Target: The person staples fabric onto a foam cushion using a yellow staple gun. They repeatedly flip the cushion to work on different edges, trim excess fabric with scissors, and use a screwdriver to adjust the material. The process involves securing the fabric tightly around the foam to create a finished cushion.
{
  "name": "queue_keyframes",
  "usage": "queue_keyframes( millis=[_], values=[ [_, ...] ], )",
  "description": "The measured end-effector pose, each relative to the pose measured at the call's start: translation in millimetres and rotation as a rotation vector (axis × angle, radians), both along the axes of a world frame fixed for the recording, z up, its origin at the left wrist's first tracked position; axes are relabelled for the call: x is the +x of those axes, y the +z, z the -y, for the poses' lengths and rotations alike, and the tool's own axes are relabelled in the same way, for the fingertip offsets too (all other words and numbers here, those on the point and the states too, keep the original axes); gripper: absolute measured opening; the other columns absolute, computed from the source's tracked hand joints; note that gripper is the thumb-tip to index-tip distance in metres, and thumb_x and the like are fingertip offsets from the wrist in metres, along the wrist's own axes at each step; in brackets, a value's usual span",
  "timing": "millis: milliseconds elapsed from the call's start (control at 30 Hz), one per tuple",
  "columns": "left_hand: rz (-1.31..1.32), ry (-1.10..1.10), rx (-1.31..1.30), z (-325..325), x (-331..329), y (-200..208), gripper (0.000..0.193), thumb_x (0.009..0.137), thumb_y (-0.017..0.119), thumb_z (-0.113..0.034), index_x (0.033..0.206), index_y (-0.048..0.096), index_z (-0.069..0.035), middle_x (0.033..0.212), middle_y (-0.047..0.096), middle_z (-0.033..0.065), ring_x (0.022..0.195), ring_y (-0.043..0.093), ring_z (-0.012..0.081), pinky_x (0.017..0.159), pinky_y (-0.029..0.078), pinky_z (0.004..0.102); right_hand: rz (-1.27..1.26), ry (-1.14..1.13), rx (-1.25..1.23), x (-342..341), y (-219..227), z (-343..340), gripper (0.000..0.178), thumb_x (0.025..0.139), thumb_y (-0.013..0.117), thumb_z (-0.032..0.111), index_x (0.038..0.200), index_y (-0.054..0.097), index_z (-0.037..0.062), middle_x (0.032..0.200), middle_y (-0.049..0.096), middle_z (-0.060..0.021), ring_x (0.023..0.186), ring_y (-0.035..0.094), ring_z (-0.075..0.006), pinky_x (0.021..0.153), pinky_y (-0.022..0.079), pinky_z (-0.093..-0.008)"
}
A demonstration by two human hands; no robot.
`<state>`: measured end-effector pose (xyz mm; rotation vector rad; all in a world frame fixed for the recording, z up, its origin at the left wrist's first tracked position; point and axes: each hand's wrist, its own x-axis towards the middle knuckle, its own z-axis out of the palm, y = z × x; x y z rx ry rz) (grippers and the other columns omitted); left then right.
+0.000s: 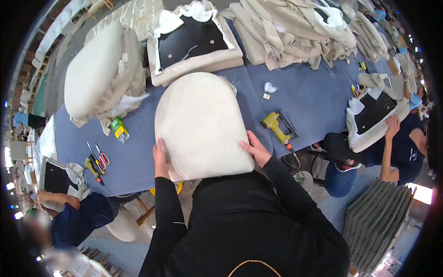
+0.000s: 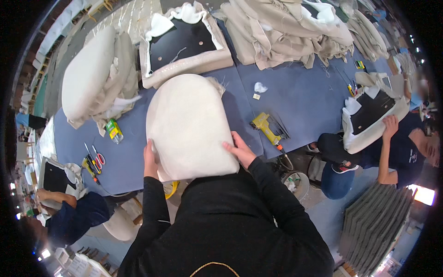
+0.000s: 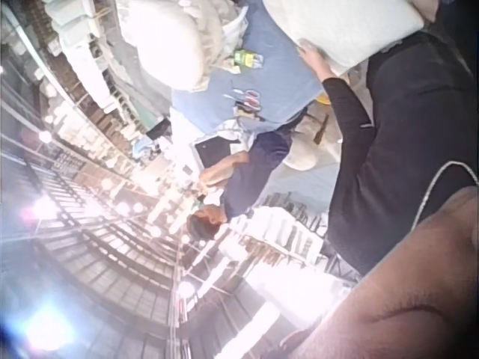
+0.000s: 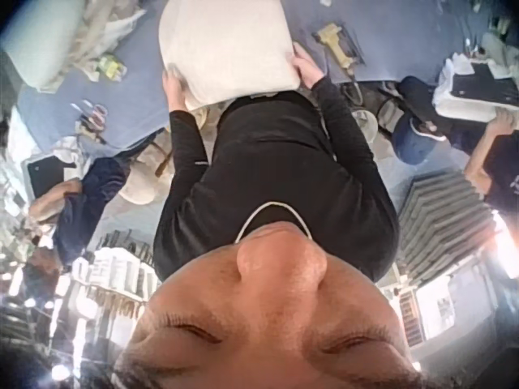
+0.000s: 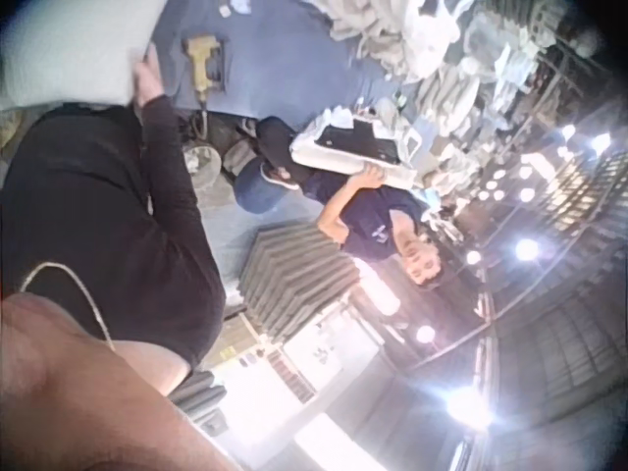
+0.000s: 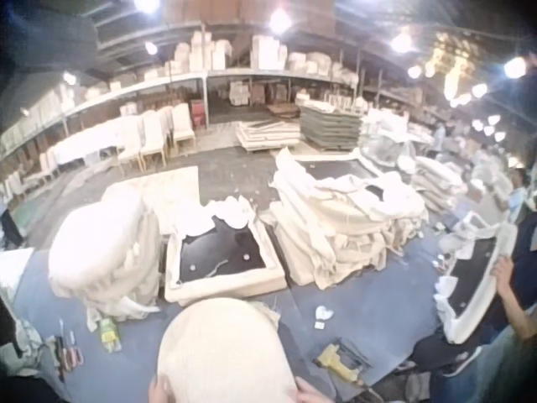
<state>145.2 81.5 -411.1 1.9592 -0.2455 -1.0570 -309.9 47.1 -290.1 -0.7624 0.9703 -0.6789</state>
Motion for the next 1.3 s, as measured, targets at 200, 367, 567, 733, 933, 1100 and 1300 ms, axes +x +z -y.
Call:
queue_keyframes(
  millis=[200, 367, 567, 733, 933, 1100, 1300],
  values=[
    [-0.709, -0.222, -0.286, 45, -61, 90, 0.062, 0.116, 0.065, -0.047, 0.153, 0.066, 0.003, 0.139, 0.078, 0.017, 0.121, 0.077, 0.0265, 0.103, 0.063, 0.0392, 0.122, 0.114, -0.365, 49, 155, -15, 0.06, 0.094, 0.098, 0.021, 0.125, 0.047, 0.0088, 0.096, 0.064, 0.0012, 0.09, 0.059, -0.005, 0.077, 0.046, -0.027],
    [-0.962, -0.468, -0.357, 34, -149, 151, 0.061, 0.118, 0.061, -0.048, 0.155, 0.065, 0.001, 0.141, 0.077, 0.0158, 0.122, 0.077, 0.0254, 0.104, 0.063, 0.0382, 0.06, 0.037, -0.602, 81, 173, 1, 0.055, 0.094, 0.099, 0.025, 0.118, 0.052, 0.01, 0.071, 0.052, 0.006, 0.065, 0.046, -0.0045, 0.061, 0.037, -0.0279],
    [-0.691, -0.761, -0.303, 131, -119, 195, 0.061, 0.12, 0.056, -0.048, 0.159, 0.063, -0.002, 0.143, 0.076, 0.0145, 0.123, 0.076, 0.0241, 0.104, 0.062, 0.037, -0.121, -0.174, -0.576, 109, 115, 67, 0.047, 0.098, 0.095, 0.03, 0.111, 0.055, 0.0095, 0.064, 0.047, 0.0034, 0.061, 0.04, -0.006, 0.058, 0.034, -0.0315],
    [-0.379, -0.983, -0.174, 213, -118, 284, 0.06, 0.122, 0.051, -0.048, 0.161, 0.061, -0.004, 0.145, 0.075, 0.0134, 0.124, 0.076, 0.023, 0.105, 0.062, 0.036, -0.076, -0.109, -0.601, 104, 110, 96, 0.045, 0.103, 0.091, 0.027, 0.114, 0.052, 0.0096, 0.066, 0.046, 0.0084, 0.06, 0.036, -0.0014, 0.057, 0.031, -0.0271],
    [0.169, -1.169, -0.002, 216, -157, 368, 0.071, 0.124, 0.041, -0.057, 0.168, 0.055, -0.003, 0.159, 0.068, 0.0194, 0.138, 0.072, 0.0316, 0.118, 0.054, 0.0407, 0.016, -0.029, -0.569, 117, 97, 87, 0.042, 0.104, 0.087, 0.018, 0.121, 0.051, 0.0065, 0.069, 0.057, 0.0005, 0.064, 0.051, -0.0068, 0.064, 0.043, -0.0288],
    [0.883, -1.521, -0.368, 200, -181, 377, 0.064, 0.125, 0.04, -0.044, 0.179, 0.036, -0.01, 0.168, 0.056, 0.0295, 0.152, 0.056, 0.0514, 0.128, 0.043, 0.0496, 0.162, 0.097, -0.593, 117, 72, 90, 0.04, 0.107, 0.082, 0.012, 0.134, 0.053, 0.0048, 0.09, 0.071, -0.0024, 0.085, 0.07, -0.0113, 0.079, 0.054, -0.0322],
    [1.028, -1.559, -0.323, 173, -196, 388, 0.074, 0.113, 0.065, -0.029, 0.181, 0.035, -0.024, 0.166, 0.057, 0.0263, 0.143, 0.062, 0.0509, 0.12, 0.052, 0.0525, -0.188, 0.18, -0.597, 23, -28, 86, 0.031, 0.103, 0.083, 0.025, 0.128, 0.078, 0.0072, 0.125, 0.081, -0.009, 0.113, 0.078, -0.0217, 0.104, 0.06, -0.0365]
  ],
)
